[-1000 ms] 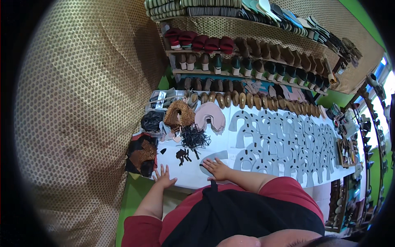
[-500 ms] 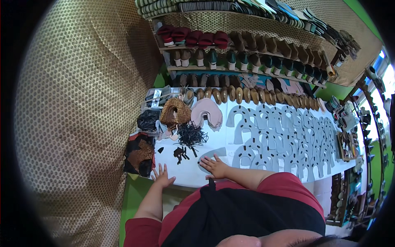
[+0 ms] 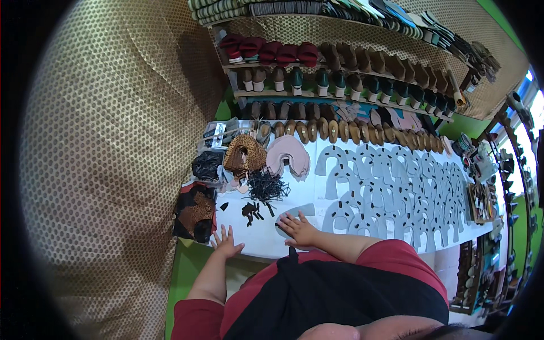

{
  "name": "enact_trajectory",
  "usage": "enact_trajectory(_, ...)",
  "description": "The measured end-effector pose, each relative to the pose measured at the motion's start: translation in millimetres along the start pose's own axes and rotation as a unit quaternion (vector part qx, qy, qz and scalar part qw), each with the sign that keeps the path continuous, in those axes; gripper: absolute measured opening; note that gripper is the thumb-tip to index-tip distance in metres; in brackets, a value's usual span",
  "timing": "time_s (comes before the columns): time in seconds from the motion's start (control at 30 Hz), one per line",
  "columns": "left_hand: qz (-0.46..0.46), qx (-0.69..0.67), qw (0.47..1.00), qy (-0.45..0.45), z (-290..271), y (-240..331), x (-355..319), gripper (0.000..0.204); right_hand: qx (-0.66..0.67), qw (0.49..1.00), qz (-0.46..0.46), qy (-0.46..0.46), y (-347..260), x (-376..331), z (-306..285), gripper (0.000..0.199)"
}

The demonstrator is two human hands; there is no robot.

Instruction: Arranging and inspecting shoe upper components on a workbench in a manufacturing environment.

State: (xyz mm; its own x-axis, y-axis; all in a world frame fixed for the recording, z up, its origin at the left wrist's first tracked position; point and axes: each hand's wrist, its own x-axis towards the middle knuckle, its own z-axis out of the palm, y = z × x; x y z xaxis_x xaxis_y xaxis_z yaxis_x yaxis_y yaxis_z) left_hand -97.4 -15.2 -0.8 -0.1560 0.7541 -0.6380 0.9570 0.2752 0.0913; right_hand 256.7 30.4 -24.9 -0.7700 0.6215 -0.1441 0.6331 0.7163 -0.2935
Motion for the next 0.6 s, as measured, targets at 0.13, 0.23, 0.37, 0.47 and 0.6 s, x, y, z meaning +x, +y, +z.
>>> enact_trajectory(0.13, 0.000, -0.003, 1.000, 0.004, -1, -1, 0, 0.115, 0.006, 1.000, 0.012, 0.011, -3, 2, 0, 0.084)
enact_trajectory(0.23, 0.001, -0.012, 1.000, 0.006, -1, -1, -2, 0.115, 0.007, 1.000, -0.014, 0.010, 1, 3, 0, 0.084)
enact_trajectory(0.37, 0.001, -0.012, 1.000, -0.003, -6, 2, -4, 0.115, -0.018, 0.999, 0.015, 0.025, -2, 5, -6, 0.084)
enact_trajectory(0.47, 0.003, -0.011, 1.000, -0.009, -7, 4, -7, 0.114, 0.032, 0.999, -0.007, 0.010, 3, 8, 0, 0.083)
enact_trajectory(0.6, 0.006, -0.014, 1.000, -0.009, -8, 5, -9, 0.114, 0.016, 0.999, 0.045, 0.006, 6, 24, -14, 0.080)
